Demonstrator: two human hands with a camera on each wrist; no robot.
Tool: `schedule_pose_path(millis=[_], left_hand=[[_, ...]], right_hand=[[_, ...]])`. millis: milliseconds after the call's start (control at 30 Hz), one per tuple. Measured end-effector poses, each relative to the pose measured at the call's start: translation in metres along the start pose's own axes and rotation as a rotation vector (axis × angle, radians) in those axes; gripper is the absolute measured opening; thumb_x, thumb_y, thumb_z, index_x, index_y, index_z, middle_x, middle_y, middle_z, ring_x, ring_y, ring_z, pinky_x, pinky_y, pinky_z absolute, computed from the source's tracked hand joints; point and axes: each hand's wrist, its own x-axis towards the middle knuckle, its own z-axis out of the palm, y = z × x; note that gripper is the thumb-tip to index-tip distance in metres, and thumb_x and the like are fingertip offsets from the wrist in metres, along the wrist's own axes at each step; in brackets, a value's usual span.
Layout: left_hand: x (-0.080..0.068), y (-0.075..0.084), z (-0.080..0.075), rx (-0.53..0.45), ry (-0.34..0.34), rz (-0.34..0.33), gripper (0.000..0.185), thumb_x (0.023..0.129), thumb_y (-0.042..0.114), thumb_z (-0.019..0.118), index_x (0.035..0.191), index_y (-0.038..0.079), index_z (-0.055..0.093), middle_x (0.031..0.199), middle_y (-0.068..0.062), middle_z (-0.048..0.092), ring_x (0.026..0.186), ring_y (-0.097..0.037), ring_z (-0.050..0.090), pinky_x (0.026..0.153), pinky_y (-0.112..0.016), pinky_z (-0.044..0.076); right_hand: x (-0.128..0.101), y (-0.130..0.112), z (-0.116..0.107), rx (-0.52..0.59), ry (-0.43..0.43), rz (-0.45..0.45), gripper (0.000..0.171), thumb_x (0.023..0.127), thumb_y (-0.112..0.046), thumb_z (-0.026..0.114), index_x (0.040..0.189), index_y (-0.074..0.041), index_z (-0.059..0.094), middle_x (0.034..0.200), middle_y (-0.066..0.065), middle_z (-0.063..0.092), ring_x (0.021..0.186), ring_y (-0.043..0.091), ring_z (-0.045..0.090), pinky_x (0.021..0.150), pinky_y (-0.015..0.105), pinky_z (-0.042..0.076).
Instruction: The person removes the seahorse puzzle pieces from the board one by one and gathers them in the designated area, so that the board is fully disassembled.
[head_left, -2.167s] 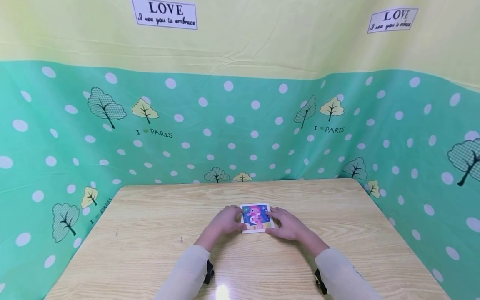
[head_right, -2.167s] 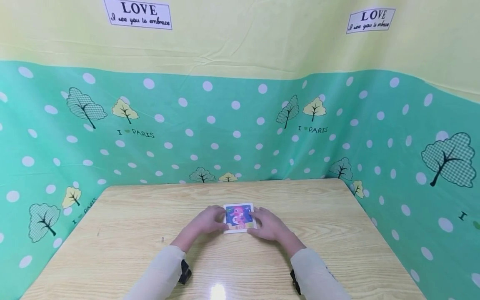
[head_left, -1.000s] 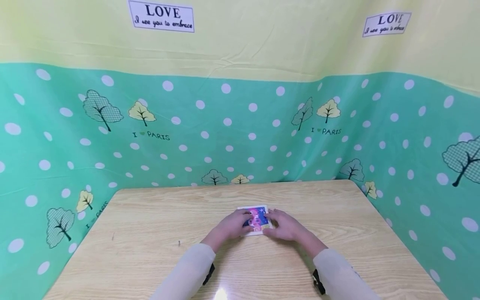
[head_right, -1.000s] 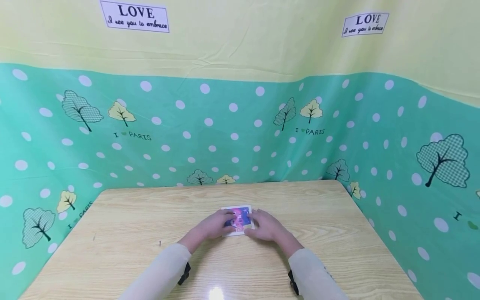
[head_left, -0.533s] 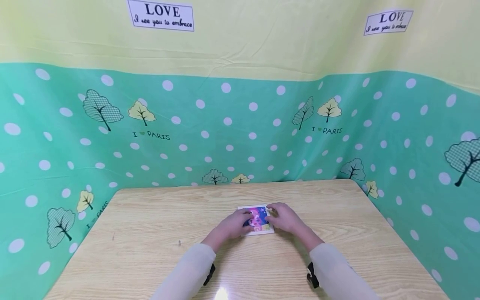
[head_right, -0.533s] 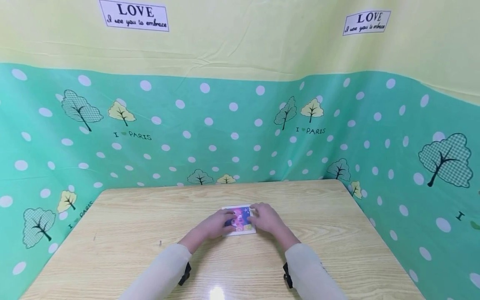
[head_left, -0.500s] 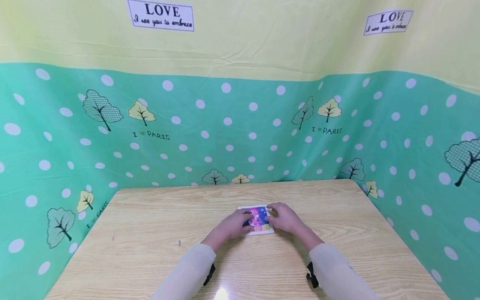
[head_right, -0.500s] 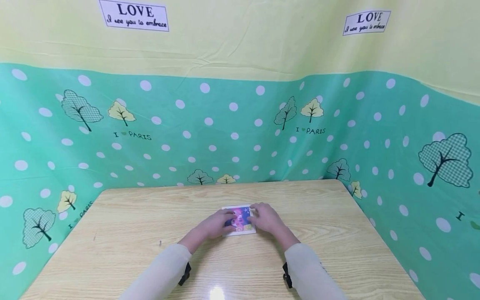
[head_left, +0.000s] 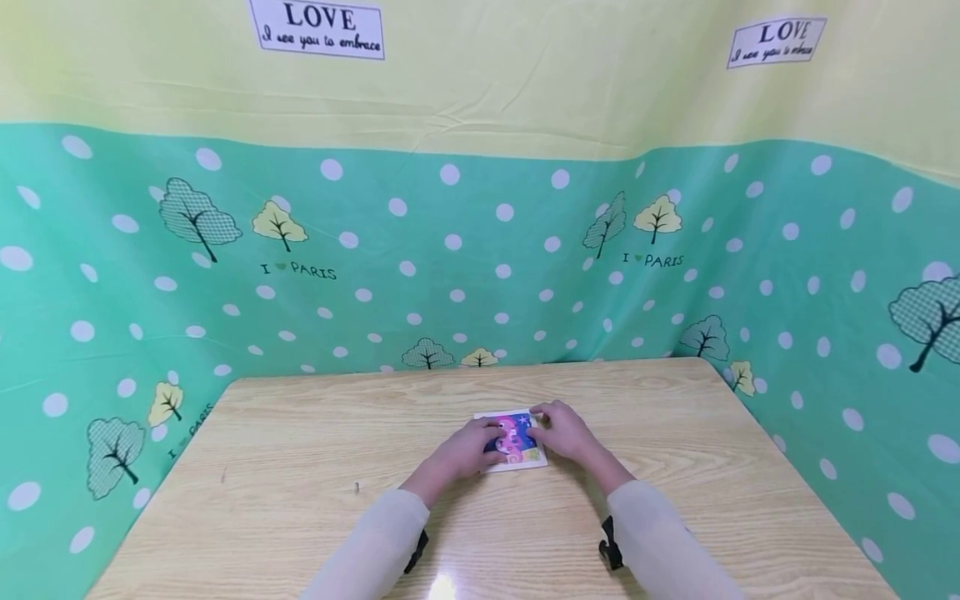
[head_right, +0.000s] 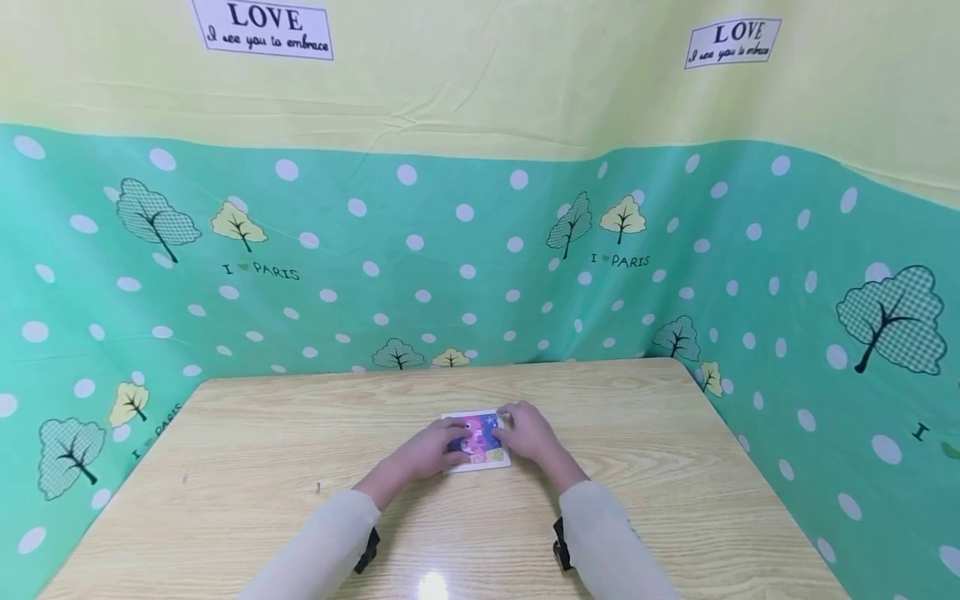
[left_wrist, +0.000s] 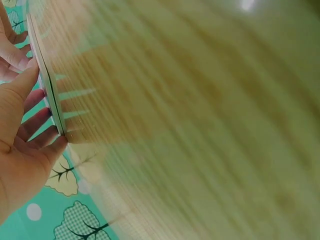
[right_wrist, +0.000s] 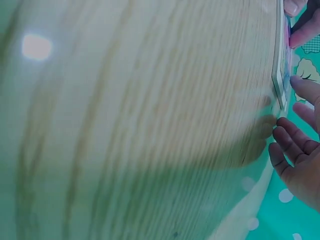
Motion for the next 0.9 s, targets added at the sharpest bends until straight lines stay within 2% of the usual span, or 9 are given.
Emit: schedule_pose_path(millis=[300, 900], left_hand=[[-0.0005, 0.0001, -0.0015, -0.009, -0.004, -0.005, 0.049, 0.09, 0.037, 0.06, 0.131, 0.011, 0.054, 0.139, -0.013, 0.047, 0.13, -0.03, 0.043, 0.11, -0.042, 0.037], [0.0019, -0.0007, 0.0005, 0.015, -0.011, 0.003, 0.05, 0.089, 0.038, 0.06, 0.131, 0.011, 0.054, 0.139, -0.012, 0.047, 0.129, -0.029, 0.045, 0.109, -0.041, 0.038]], right_hand=[[0.0044, -0.0023, 0.002, 0.001, 0.004, -0.003, 0.042, 0.084, -0.028, 0.069, 0.119, -0.008, 0.062, 0.089, 0.004, 0.052, 0.079, 0.016, 0.048, 0.07, 0.03, 0.045], [0.0093, -0.0017, 0.0063, -0.014, -0.009, 0.031, 0.042, 0.082, -0.031, 0.071, 0.117, -0.009, 0.064, 0.092, 0.005, 0.05, 0.081, 0.016, 0.048, 0.073, 0.031, 0.047]])
